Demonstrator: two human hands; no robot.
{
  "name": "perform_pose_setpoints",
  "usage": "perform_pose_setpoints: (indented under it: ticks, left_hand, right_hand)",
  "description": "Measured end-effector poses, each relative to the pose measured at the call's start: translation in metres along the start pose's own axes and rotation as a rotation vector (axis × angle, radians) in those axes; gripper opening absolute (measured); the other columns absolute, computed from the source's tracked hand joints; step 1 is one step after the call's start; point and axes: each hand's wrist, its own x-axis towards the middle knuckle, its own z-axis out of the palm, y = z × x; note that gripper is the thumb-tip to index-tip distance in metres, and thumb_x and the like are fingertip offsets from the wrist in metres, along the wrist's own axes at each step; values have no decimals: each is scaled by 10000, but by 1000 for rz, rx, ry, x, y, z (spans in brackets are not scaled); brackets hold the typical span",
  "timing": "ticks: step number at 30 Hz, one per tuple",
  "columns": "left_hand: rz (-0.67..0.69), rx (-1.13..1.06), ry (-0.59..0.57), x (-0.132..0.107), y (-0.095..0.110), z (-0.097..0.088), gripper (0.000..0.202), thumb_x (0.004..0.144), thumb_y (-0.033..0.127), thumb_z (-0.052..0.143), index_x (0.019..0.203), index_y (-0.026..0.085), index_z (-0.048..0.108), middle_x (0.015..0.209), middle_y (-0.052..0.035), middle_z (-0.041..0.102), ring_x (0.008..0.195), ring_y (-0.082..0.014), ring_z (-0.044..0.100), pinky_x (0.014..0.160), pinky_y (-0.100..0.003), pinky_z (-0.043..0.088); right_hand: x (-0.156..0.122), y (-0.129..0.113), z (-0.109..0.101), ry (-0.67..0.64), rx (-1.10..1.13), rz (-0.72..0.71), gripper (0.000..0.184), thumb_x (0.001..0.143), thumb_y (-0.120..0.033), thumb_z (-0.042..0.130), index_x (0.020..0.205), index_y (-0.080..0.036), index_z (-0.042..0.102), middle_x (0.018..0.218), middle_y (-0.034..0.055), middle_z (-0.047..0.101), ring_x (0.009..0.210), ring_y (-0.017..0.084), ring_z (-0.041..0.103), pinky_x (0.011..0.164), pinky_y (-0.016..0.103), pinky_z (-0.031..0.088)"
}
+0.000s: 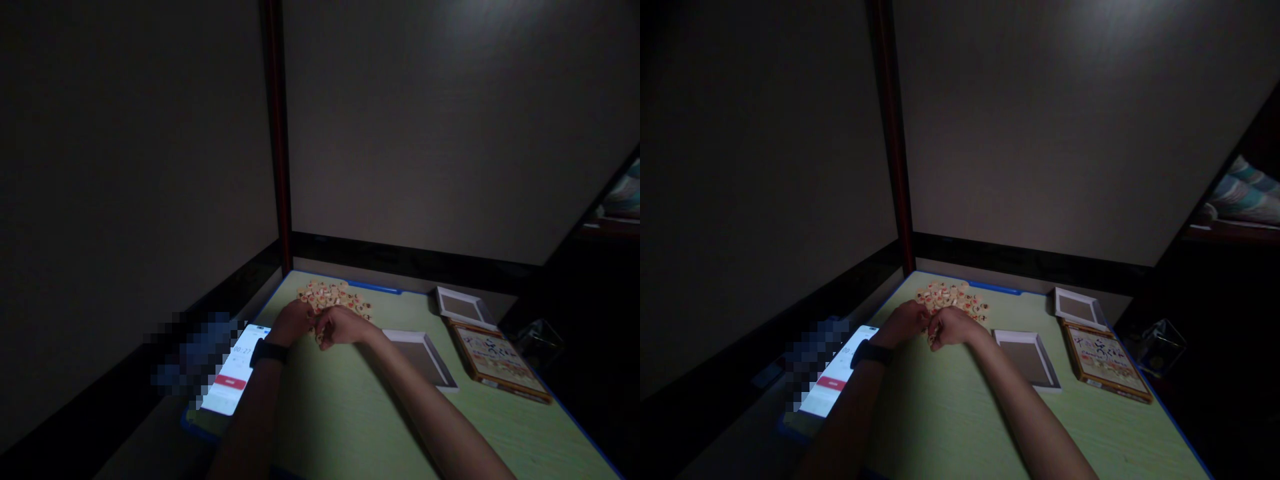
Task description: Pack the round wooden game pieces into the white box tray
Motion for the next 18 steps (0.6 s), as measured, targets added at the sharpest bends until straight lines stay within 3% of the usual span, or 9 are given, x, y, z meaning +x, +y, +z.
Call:
perform_pose_setpoints:
  ticks: [5,9,13,18]
  left_hand:
    - [10,31,5,-2,3,-3,146,828,137,552,828,175,693,915,-81,706,903,-201,639,808,-279,463]
    - [-38,22,22,-3,6,-4,144,802,109,553,876,161,665,915,-86,705,900,-212,641,797,-290,455]
    - [27,-68,99,1,4,0,161,798,74,531,841,175,649,822,-44,685,808,-179,624,772,-276,454]
    - [122,-106,177,9,0,11,164,716,34,615,785,168,678,842,-44,683,839,-178,613,828,-289,474]
  right_hand:
    - [-3,2,-15,32,28,31,307,615,-186,836,920,-187,792,656,-37,693,656,130,621,612,203,406]
    - [-7,9,-29,113,47,67,265,628,-125,766,888,-173,792,636,-36,669,613,115,572,579,199,379]
    - [-11,16,-36,143,201,73,309,630,-46,630,879,-151,780,618,-32,663,552,103,543,518,187,367]
    - [-12,20,-39,184,254,69,271,640,-95,667,884,-133,777,584,-20,660,534,110,549,498,191,379]
